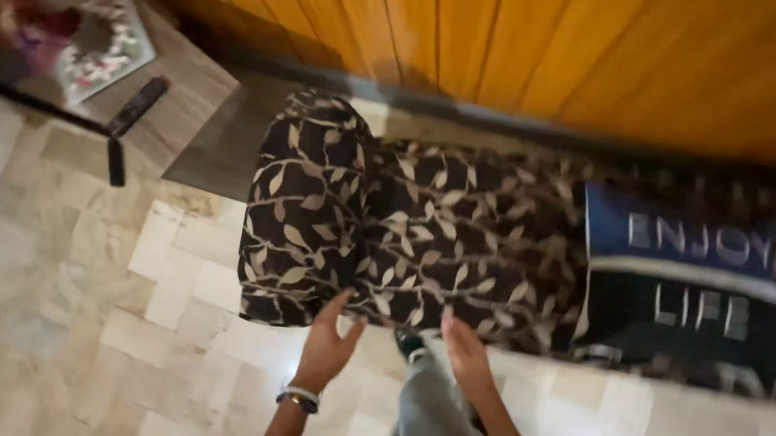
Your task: Tidying up a living room by unpacking items, arranging decorative pillows on a bench and sofa, and placing a decorative cover over a digital keyboard.
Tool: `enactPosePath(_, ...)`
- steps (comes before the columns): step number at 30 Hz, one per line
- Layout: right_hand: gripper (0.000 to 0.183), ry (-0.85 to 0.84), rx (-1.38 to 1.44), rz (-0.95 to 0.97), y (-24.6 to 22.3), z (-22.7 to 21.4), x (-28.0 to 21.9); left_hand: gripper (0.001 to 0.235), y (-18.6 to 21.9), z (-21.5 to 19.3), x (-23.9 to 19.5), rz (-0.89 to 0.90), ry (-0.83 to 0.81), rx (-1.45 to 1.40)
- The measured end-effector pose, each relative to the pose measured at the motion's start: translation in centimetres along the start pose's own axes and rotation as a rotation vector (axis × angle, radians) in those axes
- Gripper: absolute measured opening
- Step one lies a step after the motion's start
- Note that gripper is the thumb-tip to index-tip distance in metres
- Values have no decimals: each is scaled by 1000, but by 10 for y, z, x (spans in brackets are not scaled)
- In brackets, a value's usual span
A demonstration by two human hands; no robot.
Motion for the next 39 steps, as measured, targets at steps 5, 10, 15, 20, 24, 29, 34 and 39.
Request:
enactPosePath(5, 51, 261, -7, 432, -140, 122, 5, 60, -51, -66, 42, 124, 87, -19)
enactPosePath(10, 40, 481, 75, 404, -84, 169, 20, 62, -129, -101, 74, 150, -84, 12)
enactPosePath(15, 46, 809, 207, 337, -102, 259, -5, 30, -220, -140, 99, 354, -313, -121)
enactPosePath(20, 36, 1060, 382, 432, -54, 380, -67, 65, -279, -196, 104, 343, -462, 39)
enactPosePath(24, 51, 1089, 562, 630, -53, 449, -81, 72, -291, -222, 148, 235, -591, 296)
enactPosePath(29, 56, 745, 177, 958, 17, 471, -47, 75, -254, -244, 211, 234, -614, 378)
enactPosePath(34, 44, 667, -211, 648, 151, 490, 33, 70, -195, -268, 273, 295, -612, 617)
enactPosePath(39, 47, 694, -251, 623, 169, 496, 103, 80, -186, -244, 407, 386, -566, 784)
Point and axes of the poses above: each hand's wrist, its own x-axis towards the middle knuckle, its own z-axis out of the palm, y = z × x, the point moved 2 cm from there along x, towards the middle knuckle, and after that the axes turned 8 degrees about z, right-handed, at the moved point
